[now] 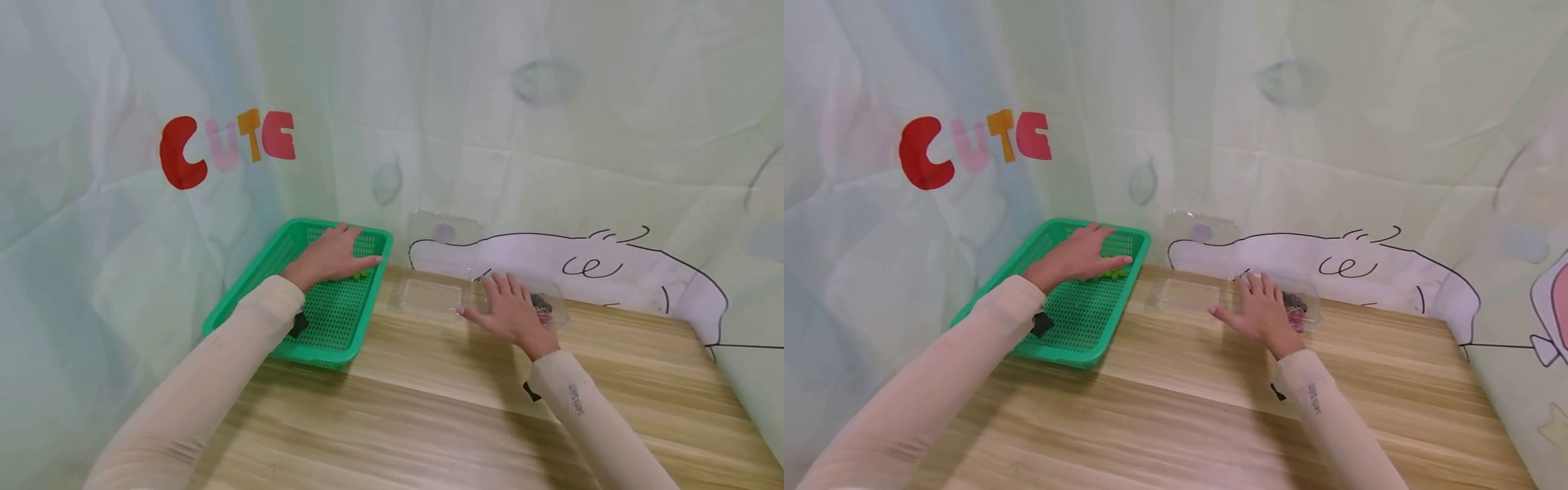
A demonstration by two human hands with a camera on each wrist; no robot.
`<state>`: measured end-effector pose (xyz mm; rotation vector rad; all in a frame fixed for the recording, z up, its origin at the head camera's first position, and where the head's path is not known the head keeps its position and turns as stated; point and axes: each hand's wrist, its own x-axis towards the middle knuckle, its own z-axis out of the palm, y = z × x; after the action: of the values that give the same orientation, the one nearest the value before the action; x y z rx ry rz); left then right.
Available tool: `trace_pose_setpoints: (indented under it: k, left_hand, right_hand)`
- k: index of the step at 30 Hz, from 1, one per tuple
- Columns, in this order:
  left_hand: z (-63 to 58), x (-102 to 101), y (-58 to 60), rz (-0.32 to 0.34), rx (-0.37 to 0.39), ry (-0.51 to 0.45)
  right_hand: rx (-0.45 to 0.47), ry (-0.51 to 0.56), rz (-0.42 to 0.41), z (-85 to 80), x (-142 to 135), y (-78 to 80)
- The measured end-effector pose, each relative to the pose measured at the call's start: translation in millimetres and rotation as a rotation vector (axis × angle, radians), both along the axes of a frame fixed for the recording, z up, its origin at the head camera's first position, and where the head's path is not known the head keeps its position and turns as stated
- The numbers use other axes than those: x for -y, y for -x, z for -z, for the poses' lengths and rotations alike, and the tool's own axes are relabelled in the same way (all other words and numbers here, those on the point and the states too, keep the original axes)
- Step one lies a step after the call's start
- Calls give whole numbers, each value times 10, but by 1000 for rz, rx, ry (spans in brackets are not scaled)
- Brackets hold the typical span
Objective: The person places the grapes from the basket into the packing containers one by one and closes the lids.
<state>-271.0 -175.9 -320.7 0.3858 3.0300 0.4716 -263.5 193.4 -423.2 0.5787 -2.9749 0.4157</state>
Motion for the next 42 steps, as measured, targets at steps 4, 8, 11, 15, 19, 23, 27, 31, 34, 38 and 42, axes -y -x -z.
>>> trace_pose_setpoints:
  k: [4,8,11,15,19,23,27,31,34,38,42]
  left_hand:
    - [81,56,79,-4,15,13]
    - [152,126,150,-18,23,24]
    - [185,181,194,-29,34,28]
    - [216,238,239,-40,59,31]
    - [249,295,294,-61,85,50]
    - [268,331,354,-78,106,76]
    - [292,347,394,-92,117,84]
    - [322,376,428,-98,130,93]
    - [333,402,451,-99,148,88]
    - [334,434,493,-97,171,88]
    - [337,467,534,-116,190,107]
  right_hand:
    - [-30,-8,5,45,47,46]
    - [-36,-19,14,65,65,105]
    - [-24,-30,23,68,71,157]
    - [4,-51,32,59,79,210]
    - [33,-73,33,46,105,234]
    - [38,-92,36,75,133,273]
    - [20,-97,42,120,164,306]
    - [5,-95,54,152,201,317]
    - [-15,-111,61,176,233,334]
    - [-58,-146,69,208,272,369]
    - [-82,-179,79,234,301,392]
